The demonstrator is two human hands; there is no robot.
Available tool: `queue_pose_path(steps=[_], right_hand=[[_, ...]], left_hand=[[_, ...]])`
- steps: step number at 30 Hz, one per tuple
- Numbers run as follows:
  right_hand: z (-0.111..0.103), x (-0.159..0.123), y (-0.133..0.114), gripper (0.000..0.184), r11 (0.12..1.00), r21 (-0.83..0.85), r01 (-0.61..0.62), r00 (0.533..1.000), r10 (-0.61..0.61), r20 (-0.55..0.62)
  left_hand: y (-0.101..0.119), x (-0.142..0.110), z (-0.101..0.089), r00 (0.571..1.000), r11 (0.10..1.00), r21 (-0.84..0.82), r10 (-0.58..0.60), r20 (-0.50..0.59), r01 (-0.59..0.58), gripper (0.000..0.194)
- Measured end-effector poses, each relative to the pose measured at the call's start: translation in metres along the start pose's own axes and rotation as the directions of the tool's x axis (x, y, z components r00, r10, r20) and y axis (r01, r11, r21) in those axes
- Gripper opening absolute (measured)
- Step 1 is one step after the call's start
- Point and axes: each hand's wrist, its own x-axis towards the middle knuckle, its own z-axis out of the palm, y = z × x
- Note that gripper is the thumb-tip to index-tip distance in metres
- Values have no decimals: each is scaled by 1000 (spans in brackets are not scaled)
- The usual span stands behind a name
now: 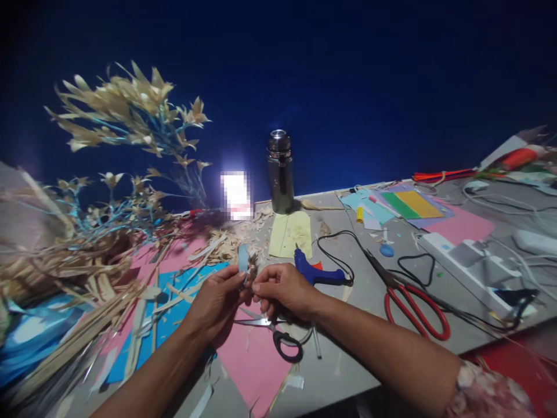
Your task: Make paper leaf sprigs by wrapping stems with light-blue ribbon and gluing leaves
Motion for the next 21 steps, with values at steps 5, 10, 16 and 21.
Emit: queue_pose_path(steps=[5, 10, 16, 21], right_hand=[[2, -2, -3, 40, 994, -84, 70, 995, -75, -64], [7, -5, -3, 40, 990, -122, 69, 995, -77, -67], [5, -1, 6, 42, 994, -111, 16, 998, -23, -65], [6, -4, 6, 44, 995, -95, -6, 1000, 4, -29]], left_hand=[[0, -3, 2, 1000, 1000, 4, -22, -14, 22, 20], [1, -6, 6, 999, 1000, -17, -25, -20, 25, 20], [1, -10, 9, 998, 998, 15, -57, 17, 57, 23], [-1, -11, 9, 1000, 1000, 5, -18, 0, 18, 27]])
